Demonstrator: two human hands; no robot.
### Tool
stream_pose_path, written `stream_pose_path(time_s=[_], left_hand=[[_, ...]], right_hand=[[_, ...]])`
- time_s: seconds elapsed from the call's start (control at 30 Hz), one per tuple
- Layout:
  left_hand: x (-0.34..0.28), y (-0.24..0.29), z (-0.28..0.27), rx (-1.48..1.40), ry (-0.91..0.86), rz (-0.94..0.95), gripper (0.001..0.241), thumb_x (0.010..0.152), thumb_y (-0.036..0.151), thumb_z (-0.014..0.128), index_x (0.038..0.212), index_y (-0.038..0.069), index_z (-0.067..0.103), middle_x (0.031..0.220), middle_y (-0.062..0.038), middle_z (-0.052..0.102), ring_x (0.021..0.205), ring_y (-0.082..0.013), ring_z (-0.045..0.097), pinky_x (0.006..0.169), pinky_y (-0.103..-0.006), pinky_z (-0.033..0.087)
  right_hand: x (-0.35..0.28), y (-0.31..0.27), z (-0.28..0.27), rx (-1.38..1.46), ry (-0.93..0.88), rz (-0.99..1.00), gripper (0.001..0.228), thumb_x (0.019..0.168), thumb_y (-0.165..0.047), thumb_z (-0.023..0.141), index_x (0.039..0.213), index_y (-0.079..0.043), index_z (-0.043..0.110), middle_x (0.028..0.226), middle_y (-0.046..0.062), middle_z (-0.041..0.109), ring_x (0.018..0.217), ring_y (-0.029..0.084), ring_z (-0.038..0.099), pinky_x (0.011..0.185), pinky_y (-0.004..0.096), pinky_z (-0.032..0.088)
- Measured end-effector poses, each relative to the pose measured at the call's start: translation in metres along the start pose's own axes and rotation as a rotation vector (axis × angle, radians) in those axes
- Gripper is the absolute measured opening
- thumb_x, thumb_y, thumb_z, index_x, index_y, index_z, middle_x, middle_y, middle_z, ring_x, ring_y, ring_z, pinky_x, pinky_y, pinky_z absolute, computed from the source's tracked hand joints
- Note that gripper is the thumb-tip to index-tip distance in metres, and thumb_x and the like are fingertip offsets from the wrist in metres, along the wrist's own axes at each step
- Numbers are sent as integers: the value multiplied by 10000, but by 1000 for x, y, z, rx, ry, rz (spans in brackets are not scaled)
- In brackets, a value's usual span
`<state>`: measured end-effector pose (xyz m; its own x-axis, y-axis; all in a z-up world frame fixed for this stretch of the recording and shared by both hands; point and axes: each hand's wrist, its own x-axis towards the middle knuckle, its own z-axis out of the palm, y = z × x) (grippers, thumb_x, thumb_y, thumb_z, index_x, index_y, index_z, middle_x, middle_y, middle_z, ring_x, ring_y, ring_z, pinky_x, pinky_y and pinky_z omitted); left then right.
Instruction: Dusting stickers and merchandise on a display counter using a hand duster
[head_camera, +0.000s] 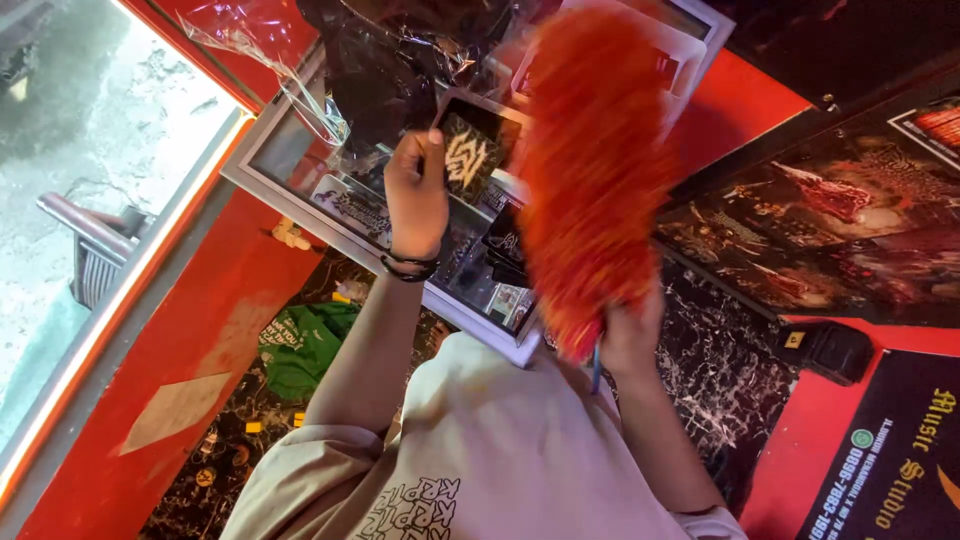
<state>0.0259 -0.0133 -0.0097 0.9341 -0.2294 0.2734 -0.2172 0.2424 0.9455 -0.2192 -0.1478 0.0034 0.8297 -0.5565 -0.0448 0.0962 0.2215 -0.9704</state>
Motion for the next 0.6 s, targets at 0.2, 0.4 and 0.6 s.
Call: stream_pose_path(time_s=[0.2, 0.4, 0.6], left_hand=[[20, -14, 11, 595, 11, 190, 113, 997, 177, 662, 1107, 188, 637, 809, -92, 735, 752, -396, 727, 634, -486, 544], [14, 4, 23, 1256, -37, 370, 388, 928, 254, 782, 1194, 51, 585, 1145, -146, 530, 1055, -359, 512, 766, -510, 557], [-5, -18, 16, 1260, -238, 648, 336, 1046, 420, 570, 1032, 141, 756, 1039, -69, 744, 1087, -239, 644, 1031, -453, 359]], right_hand=[[14, 21, -7, 47, 279, -315, 496, 1020, 10, 556, 1495, -102, 468, 1316, 94, 657, 1200, 239, 662, 1070, 459, 547], [6, 43, -23, 24, 247, -184, 617, 968, -29, 625, 1548, -79, 421, 1452, 118, 582, 1337, 246, 565, 1147, 409, 470], [12, 17, -23, -275, 161, -258, 446, 1020, -5, 558, 1458, -59, 496, 1326, 146, 638, 1263, 268, 584, 1078, 514, 480]])
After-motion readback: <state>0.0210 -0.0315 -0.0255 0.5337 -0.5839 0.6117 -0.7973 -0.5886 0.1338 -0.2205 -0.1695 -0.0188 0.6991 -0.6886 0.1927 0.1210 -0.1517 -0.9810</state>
